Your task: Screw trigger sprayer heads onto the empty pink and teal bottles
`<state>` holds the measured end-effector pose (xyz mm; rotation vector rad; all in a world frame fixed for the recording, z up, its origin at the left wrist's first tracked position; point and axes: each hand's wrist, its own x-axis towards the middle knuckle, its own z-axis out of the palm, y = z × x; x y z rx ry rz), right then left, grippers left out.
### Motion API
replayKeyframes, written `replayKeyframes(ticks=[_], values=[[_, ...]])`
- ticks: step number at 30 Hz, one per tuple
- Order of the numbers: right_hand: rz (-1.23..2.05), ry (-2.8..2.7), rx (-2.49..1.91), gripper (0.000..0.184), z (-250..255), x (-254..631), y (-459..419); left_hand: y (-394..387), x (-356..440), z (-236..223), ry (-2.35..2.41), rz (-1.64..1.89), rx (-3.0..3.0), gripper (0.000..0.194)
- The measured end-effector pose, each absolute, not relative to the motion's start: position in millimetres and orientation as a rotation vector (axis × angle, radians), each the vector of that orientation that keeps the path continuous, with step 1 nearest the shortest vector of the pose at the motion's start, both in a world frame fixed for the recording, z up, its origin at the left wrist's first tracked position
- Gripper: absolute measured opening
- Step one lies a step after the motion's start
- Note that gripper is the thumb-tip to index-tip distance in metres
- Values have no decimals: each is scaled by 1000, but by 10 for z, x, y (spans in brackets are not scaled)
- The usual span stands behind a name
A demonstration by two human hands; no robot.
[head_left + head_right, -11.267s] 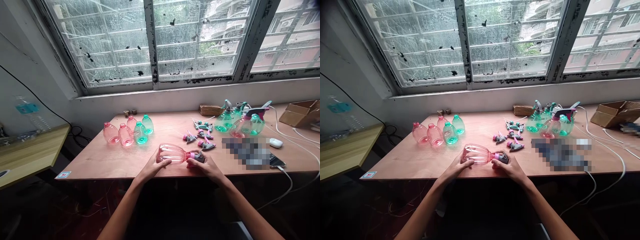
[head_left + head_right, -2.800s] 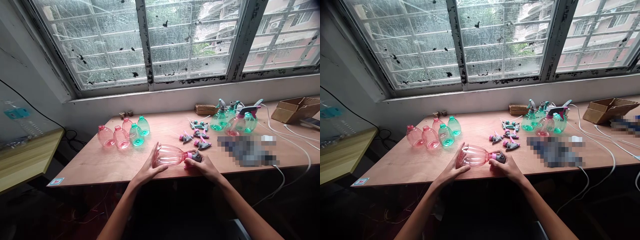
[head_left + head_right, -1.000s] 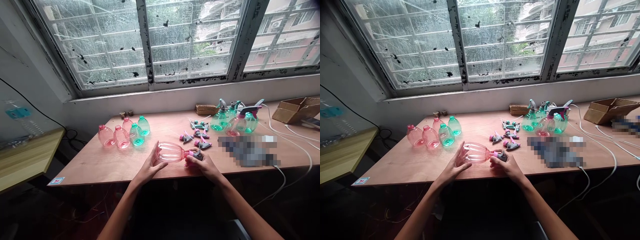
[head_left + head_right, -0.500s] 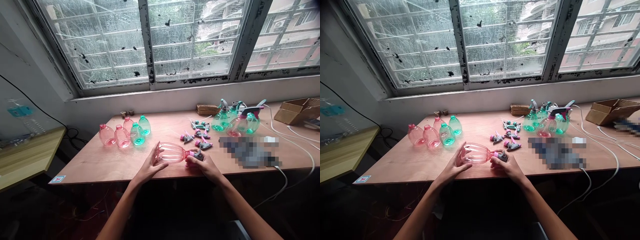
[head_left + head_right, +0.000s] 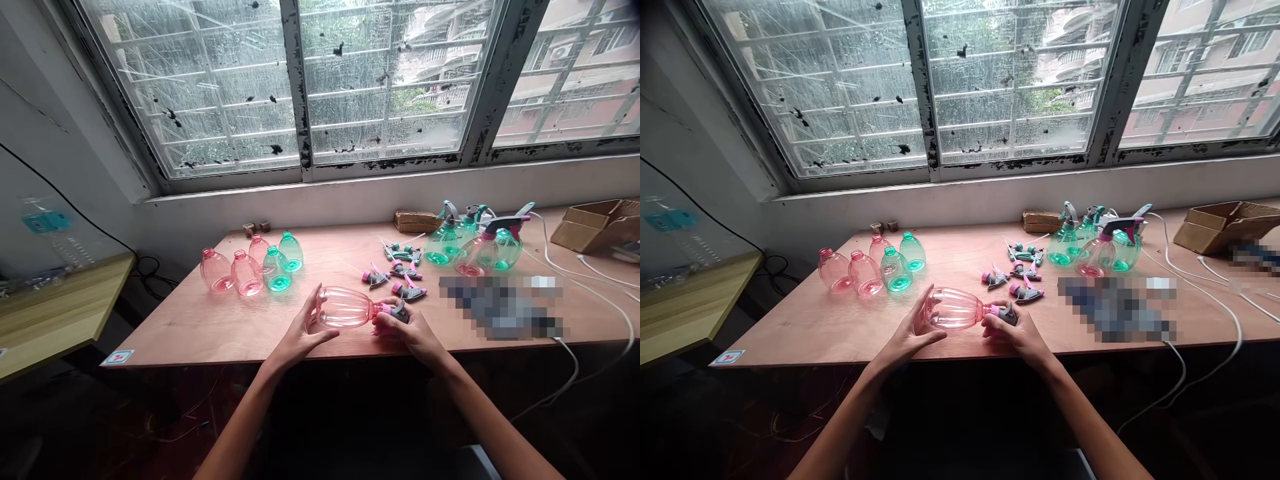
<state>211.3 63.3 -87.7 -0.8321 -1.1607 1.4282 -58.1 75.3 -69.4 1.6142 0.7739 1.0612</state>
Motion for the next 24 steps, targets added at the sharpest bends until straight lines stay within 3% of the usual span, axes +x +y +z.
replayKeyframes(ticks=[5,10,19,24], values=[[1423,-1192,-833,42,-898,2113,646,762,-587,-705,808,1053,1567,112],[1414,-1212,-836,39,-898,2114,642,731,-567,-645,885,1005,1519,92],[1405,-1189,-838,40,-888,2101,643,724,-571,-667,810,1012,1550,104],[1391,-1192,-839,42,-890,2105,644,732,-560,-642,873,993,1550,87]])
